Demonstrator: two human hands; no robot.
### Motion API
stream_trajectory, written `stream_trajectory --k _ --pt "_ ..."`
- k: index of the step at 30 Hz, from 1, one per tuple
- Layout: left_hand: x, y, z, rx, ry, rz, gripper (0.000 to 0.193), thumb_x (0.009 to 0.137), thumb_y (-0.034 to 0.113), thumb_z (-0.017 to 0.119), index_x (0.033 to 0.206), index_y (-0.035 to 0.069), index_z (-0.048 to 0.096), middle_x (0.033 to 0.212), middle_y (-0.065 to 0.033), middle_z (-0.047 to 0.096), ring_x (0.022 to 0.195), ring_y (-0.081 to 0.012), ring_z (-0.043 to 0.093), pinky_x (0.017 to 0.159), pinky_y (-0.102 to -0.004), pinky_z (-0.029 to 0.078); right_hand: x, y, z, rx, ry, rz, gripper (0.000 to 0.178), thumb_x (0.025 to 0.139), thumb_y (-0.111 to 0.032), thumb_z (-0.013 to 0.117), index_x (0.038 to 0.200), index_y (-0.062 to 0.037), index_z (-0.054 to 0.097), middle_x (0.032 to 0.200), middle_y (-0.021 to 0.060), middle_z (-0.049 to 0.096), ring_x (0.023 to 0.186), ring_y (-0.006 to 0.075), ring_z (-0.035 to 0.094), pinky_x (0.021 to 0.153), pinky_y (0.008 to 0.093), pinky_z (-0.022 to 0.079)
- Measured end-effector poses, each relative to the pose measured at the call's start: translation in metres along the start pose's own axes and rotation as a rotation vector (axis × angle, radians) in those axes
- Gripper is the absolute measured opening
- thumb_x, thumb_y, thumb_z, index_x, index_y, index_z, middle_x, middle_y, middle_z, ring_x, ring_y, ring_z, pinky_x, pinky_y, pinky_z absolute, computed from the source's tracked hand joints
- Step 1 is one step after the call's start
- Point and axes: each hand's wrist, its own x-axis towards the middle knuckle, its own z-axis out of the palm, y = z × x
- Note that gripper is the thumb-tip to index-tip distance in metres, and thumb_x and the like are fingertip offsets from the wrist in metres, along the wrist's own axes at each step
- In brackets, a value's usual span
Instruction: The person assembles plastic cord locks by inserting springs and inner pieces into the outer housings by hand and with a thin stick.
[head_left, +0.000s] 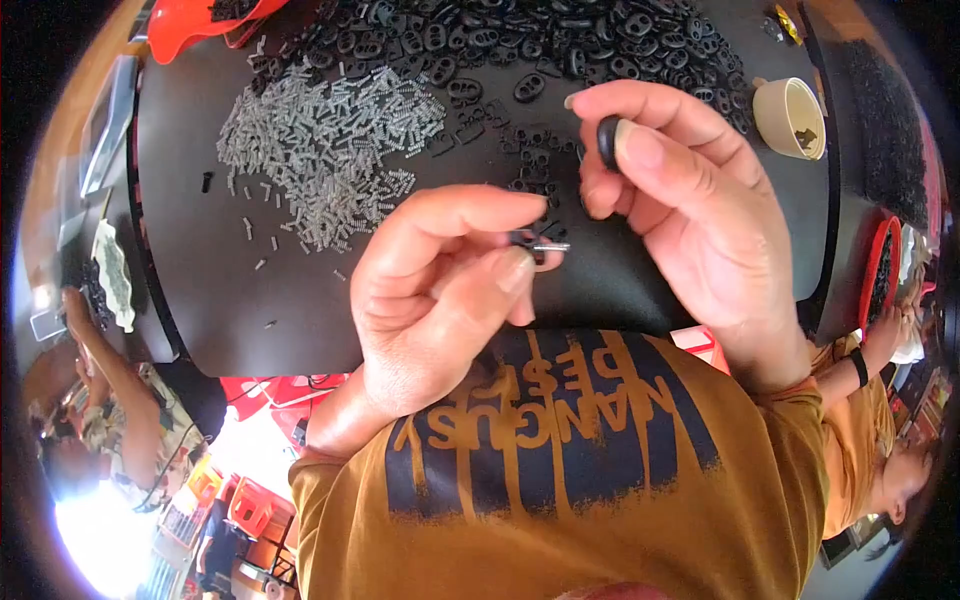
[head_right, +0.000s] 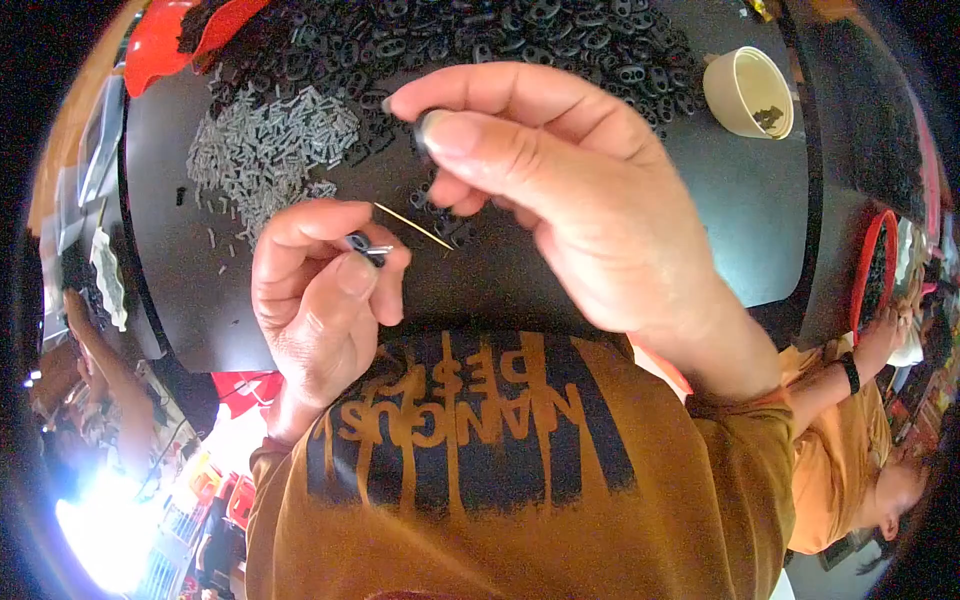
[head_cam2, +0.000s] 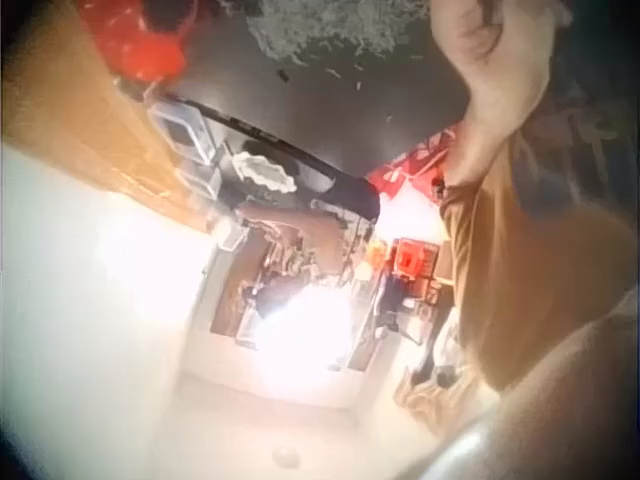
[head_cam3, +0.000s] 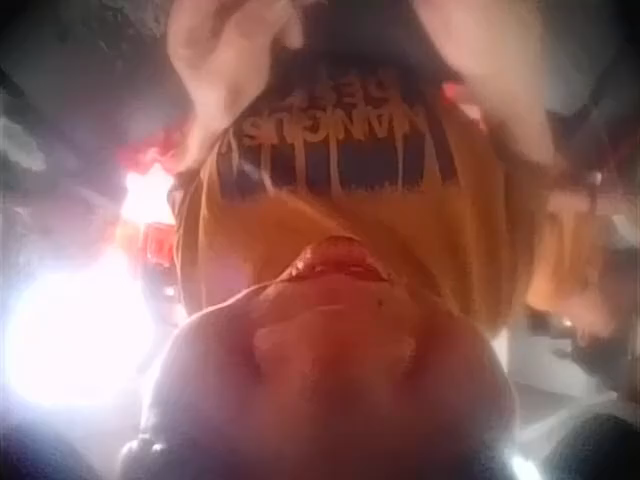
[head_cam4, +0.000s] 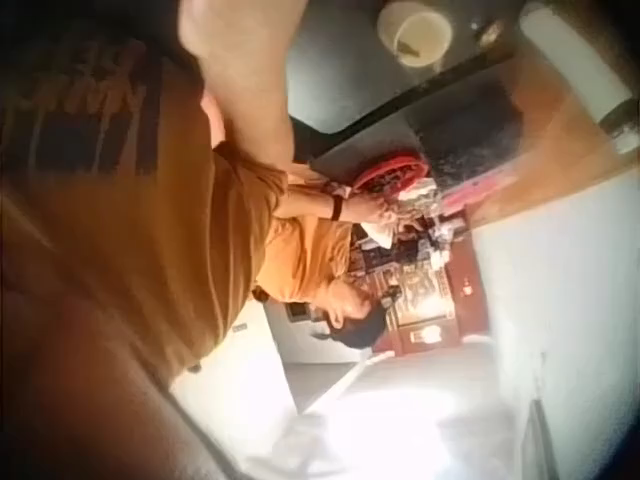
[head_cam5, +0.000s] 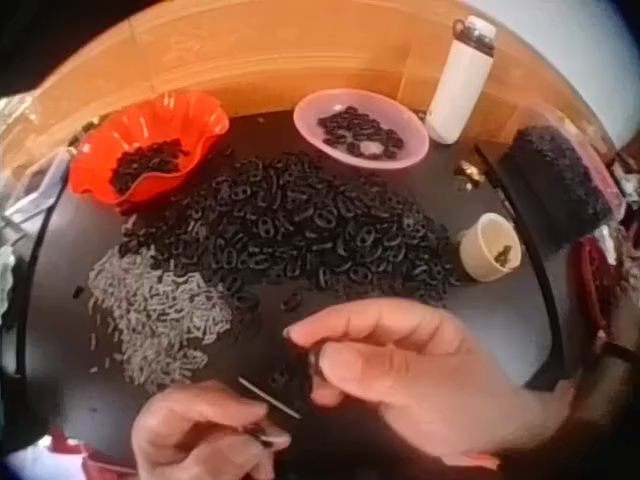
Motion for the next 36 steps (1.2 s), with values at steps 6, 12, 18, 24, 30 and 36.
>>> stream_trajectory --k 6,12,18,24,30,36 --pt "0.002 -0.003 0.012 0.001 0.183 -0.067 0.019 0.079 0.001 0.051 0.098 0.0 0.048 0.081 -0.0142 0.058 0.052 -0.0115 0.049 0.048 -0.0207 0.042 -0.002 0.014 0.019 0.229 -0.025 0.009 0.018 0.084 -0.015 0.052 0.098 -0.0022 0.055 0.085 0.0054 0.059 0.074 0.0098 0.054 0.066 0.0224 0.044" --pt "-0.001 -0.005 0.004 -0.083 0.13 0.017 0.021 0.082 -0.005 0.047 0.102 0.0 0.048 0.087 -0.0095 0.058 0.063 -0.0064 0.051 0.057 -0.0179 0.044 -0.005 0.02 0.019 0.177 -0.054 -0.053 0.014 0.081 -0.006 0.054 0.095 -0.0024 0.055 0.089 0.0075 0.06 0.078 0.0107 0.055 0.07 0.0234 0.044" --pt "0.001 -0.009 0.0 -0.07 0.161 0.037 0.02 0.082 -0.004 0.046 0.101 0.0 0.048 0.085 -0.0104 0.058 0.063 -0.0079 0.052 0.056 -0.0192 0.045 -0.004 0.02 0.016 0.187 -0.084 -0.02 0.013 0.081 -0.005 0.054 0.094 -0.0017 0.054 0.083 0.0046 0.058 0.075 0.0101 0.054 0.071 0.0224 0.043" --pt "0.003 -0.01 0.006 0.004 0.307 0.073 0.019 0.079 0.002 0.048 0.098 0.0 0.047 0.078 -0.0137 0.058 0.05 -0.0125 0.047 0.049 -0.0223 0.039 -0.002 0.024 0.014 0.13 -0.002 -0.066 0.016 0.081 -0.006 0.054 0.096 -0.0008 0.055 0.081 0.0044 0.059 0.073 0.0101 0.055 0.07 0.0218 0.044" --pt "0.006 -0.011 0.011 0.022 0.346 0.051 0.016 0.079 0.001 0.047 0.095 -0.002 0.047 0.08 -0.0151 0.059 0.051 -0.0135 0.05 0.049 -0.0222 0.042 -0.001 0.025 0.013 0.147 0.011 -0.09 0.017 0.083 -0.009 0.054 0.097 0.0006 0.056 0.082 0.0084 0.061 0.073 0.0139 0.059 0.068 0.0254 0.048" --pt "0.008 -0.012 0.012 0.001 0.382 0.045 0.014 0.079 0.001 0.046 0.093 -0.002 0.046 0.079 -0.0155 0.059 0.052 -0.0146 0.051 0.049 -0.0221 0.043 0.0 0.026 0.013 0.148 0.035 -0.073 0.016 0.083 -0.009 0.053 0.094 0.001 0.057 0.081 0.0096 0.061 0.071 0.0151 0.06 0.066 0.0269 0.05"
